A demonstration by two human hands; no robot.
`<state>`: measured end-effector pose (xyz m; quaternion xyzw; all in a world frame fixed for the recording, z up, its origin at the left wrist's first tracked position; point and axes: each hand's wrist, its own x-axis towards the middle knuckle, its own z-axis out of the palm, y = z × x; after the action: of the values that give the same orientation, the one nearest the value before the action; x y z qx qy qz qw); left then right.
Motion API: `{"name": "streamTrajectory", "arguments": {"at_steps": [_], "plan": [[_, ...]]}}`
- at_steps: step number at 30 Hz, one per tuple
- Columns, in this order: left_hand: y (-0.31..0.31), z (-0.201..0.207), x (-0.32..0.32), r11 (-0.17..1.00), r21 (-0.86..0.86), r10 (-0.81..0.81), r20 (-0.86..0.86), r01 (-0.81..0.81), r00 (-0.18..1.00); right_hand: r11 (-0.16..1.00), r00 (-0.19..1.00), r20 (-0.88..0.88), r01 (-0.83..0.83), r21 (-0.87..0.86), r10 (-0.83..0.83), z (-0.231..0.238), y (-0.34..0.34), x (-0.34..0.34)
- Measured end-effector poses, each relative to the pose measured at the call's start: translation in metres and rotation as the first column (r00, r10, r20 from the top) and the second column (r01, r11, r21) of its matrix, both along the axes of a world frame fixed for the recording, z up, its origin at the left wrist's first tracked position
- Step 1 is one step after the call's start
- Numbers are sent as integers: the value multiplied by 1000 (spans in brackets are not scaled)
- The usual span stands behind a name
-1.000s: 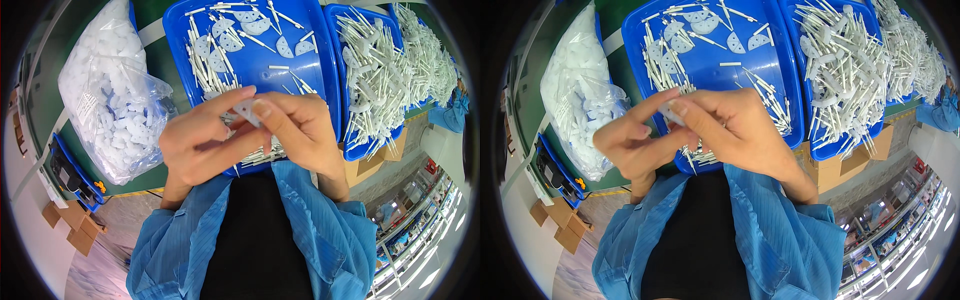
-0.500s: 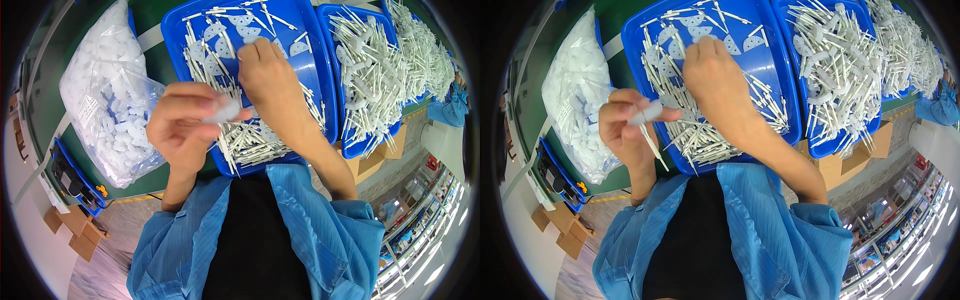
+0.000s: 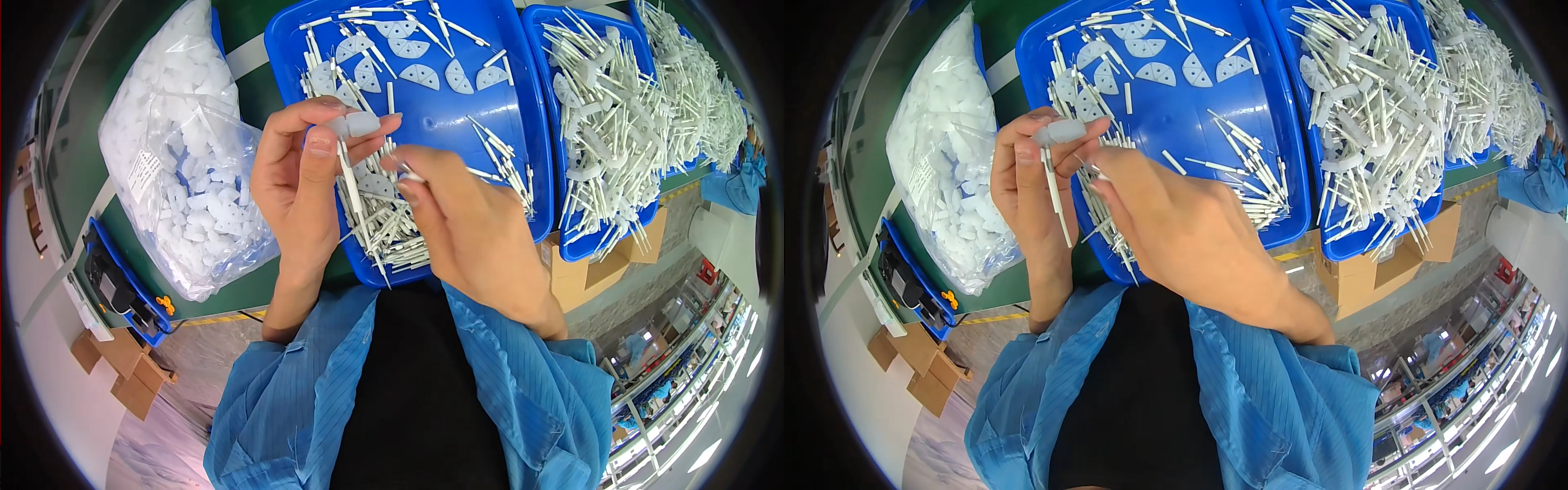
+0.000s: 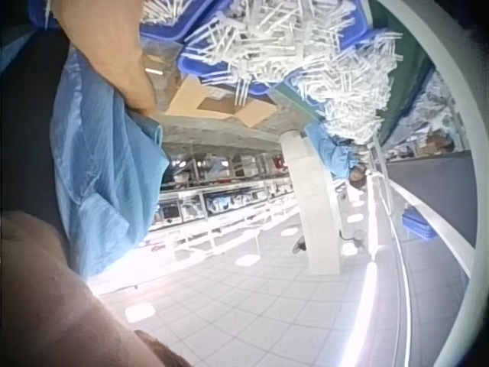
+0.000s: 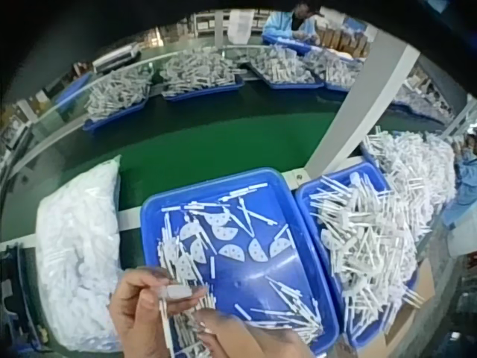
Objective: The person repeatedly picks small white plastic components from blue trays and assembles them by hand. They insert a thin rod into a semi-circular piece and place the assembled unit into a second tray. The process continues throughout the clip with consistent hand movements and no tools used.
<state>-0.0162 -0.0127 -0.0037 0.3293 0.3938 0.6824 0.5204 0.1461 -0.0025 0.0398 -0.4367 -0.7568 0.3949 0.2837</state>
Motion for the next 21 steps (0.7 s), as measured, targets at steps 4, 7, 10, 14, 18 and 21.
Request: {"name": "streamTrajectory", "arguments": {"at_steps": [4,7,10,14,18,21], "plan": [[0,-2,1,996,50,-69,-52,72,996,993,997,-8,71,-92,-72,-3,-1,-9],[0,-2,0,995,51,-81,-69,85,994,993,992,-52,118,32,-116,-7,-1,-10],[-1,-1,1,995,43,-92,-57,94,994,977,988,-47,156,142,-150,-6,-4,-9],[-2,-2,0,989,60,-126,-127,134,984,989,993,87,74,126,-86,-9,-4,-8],[-1,-2,1,988,100,-113,-49,117,992,997,997,22,75,-3,-74,-6,-3,-5],[-1,-10,-3,978,176,-74,-189,108,979,996,998,22,67,-62,-66,3,0,-2]]}}
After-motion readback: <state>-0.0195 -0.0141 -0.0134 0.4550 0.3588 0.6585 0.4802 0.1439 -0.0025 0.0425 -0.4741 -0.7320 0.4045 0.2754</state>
